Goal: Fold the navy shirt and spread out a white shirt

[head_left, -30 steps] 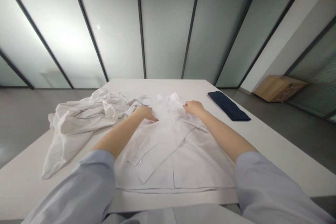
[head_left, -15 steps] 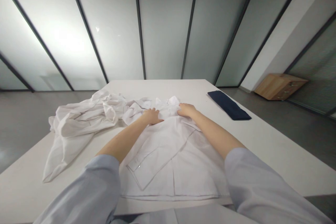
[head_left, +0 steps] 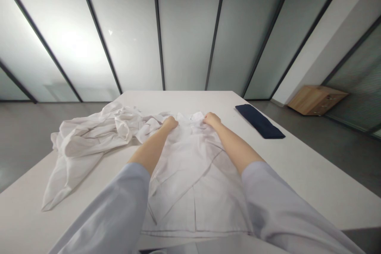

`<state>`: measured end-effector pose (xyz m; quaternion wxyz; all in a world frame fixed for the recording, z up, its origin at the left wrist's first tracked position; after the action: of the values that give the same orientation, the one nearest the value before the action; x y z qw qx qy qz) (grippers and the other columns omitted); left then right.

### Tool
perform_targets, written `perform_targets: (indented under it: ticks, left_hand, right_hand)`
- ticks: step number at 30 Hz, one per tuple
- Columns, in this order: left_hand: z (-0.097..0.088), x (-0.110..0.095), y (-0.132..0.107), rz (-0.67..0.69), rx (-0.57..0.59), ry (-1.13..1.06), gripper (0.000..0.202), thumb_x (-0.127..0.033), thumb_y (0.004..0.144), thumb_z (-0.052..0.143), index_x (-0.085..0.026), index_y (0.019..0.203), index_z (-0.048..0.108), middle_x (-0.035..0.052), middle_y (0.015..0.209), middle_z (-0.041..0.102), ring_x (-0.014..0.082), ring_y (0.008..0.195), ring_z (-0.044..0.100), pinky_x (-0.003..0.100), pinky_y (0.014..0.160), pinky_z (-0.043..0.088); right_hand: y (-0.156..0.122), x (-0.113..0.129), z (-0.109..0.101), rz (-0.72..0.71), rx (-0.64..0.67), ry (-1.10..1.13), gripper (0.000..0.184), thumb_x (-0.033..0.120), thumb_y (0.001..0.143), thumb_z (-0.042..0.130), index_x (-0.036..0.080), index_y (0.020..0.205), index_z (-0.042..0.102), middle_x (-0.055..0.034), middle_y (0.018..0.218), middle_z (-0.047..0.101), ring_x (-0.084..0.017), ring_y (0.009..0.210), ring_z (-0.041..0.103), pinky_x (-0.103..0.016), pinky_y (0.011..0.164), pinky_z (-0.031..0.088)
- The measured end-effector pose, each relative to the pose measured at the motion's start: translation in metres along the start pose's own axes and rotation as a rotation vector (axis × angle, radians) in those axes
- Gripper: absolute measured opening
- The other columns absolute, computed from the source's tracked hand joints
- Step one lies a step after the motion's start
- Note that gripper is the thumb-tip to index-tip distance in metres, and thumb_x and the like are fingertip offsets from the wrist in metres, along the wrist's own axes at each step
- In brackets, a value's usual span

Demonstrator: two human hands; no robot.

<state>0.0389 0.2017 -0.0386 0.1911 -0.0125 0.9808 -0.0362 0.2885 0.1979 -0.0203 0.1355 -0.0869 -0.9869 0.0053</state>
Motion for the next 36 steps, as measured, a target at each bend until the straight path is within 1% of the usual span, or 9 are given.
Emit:
perform_targets:
  ticks: [3,6,8,13,19,21,27,33,36]
  left_hand:
    - [-0.016,-0.011,0.012,0.049,-0.039,-0.061,0.045,-0.027,0.089,0.046,-0.013,0.130,0.054,0.0167,0.121,0.065,0.0243,0.112,0.062,0.032,0.088,0.048]
    - [-0.030,-0.028,0.010,0.189,-0.103,-0.039,0.064,-0.037,0.089,0.047,-0.019,0.148,0.030,0.0141,0.148,0.042,0.0241,0.135,0.041,0.033,0.102,0.039]
    - [-0.025,-0.038,0.000,0.312,-0.069,0.094,0.065,-0.037,0.088,0.048,-0.021,0.148,0.030,0.0113,0.152,0.036,0.0244,0.140,0.032,0.034,0.108,0.033]
    - [0.004,-0.031,-0.037,0.308,0.028,0.353,0.053,-0.043,0.087,0.044,-0.020,0.134,0.048,0.0136,0.138,0.053,0.0298,0.129,0.046,0.043,0.101,0.040]
    - [0.029,-0.025,-0.080,0.213,0.081,0.393,0.069,-0.068,0.086,0.029,-0.025,0.139,0.041,0.0171,0.150,0.035,0.0377,0.136,0.033,0.060,0.099,0.034]
    - [0.030,-0.030,-0.091,0.244,0.083,0.387,0.072,-0.072,0.085,0.027,-0.027,0.140,0.039,0.0164,0.152,0.032,0.0383,0.137,0.031,0.061,0.100,0.032]
    - [0.011,-0.046,-0.096,0.362,0.024,0.406,0.056,-0.060,0.090,0.034,-0.021,0.126,0.052,0.0132,0.124,0.060,0.0287,0.117,0.054,0.045,0.101,0.036]
    - [0.019,-0.031,-0.084,0.284,-0.008,0.398,0.063,-0.065,0.088,0.032,-0.022,0.133,0.045,0.0149,0.146,0.041,0.0341,0.131,0.038,0.053,0.098,0.037]
    - [0.020,-0.031,-0.085,0.306,-0.031,0.400,0.065,-0.067,0.087,0.031,-0.020,0.129,0.049,0.0161,0.138,0.049,0.0340,0.127,0.043,0.051,0.098,0.037]
  right_hand:
    - [0.010,0.009,-0.017,-0.044,-0.077,0.175,0.040,0.024,0.084,0.053,0.015,0.122,0.062,-0.0143,0.124,0.064,-0.024,0.115,0.060,-0.031,0.092,0.047]
    - [0.013,0.022,-0.030,-0.146,-0.155,0.251,0.070,0.030,0.084,0.055,0.013,0.147,0.033,-0.0169,0.150,0.038,-0.025,0.138,0.037,-0.036,0.108,0.035]
    - [0.009,0.030,-0.029,-0.230,-0.147,0.218,0.079,0.030,0.083,0.055,0.012,0.152,0.021,-0.0168,0.155,0.026,-0.026,0.143,0.024,-0.039,0.113,0.027]
    - [-0.029,0.046,0.005,-0.459,0.013,0.051,0.059,0.029,0.090,0.046,0.018,0.147,0.036,-0.0100,0.151,0.039,-0.020,0.138,0.035,-0.033,0.113,0.027]
    - [-0.089,0.028,0.054,-0.460,0.153,-0.181,0.063,0.056,0.095,0.034,0.023,0.148,0.034,-0.0112,0.158,0.024,-0.031,0.144,0.021,-0.051,0.112,0.023]
    - [-0.103,0.021,0.051,-0.454,0.133,-0.230,0.065,0.059,0.094,0.031,0.023,0.148,0.034,-0.0133,0.158,0.023,-0.035,0.143,0.022,-0.054,0.109,0.026]
    - [-0.110,0.014,0.017,-0.459,0.102,-0.257,0.054,0.057,0.092,0.040,0.021,0.129,0.056,-0.0138,0.127,0.061,-0.028,0.117,0.056,-0.036,0.097,0.040]
    - [-0.092,0.009,0.027,-0.421,0.051,-0.229,0.060,0.055,0.094,0.036,0.020,0.142,0.043,-0.0149,0.151,0.037,-0.030,0.135,0.037,-0.040,0.105,0.032]
    - [-0.083,0.009,0.028,-0.394,0.012,-0.244,0.054,0.053,0.095,0.035,0.019,0.134,0.052,-0.0158,0.141,0.049,-0.031,0.130,0.044,-0.042,0.103,0.034]
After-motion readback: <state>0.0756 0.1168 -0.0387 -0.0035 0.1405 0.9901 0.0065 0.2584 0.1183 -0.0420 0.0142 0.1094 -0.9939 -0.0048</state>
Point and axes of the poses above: each hand's wrist, its own y-axis towards the middle knuckle, its own z-axis out of the palm, x = y × z, the point moved 9 cm from there along y, towards the middle knuckle
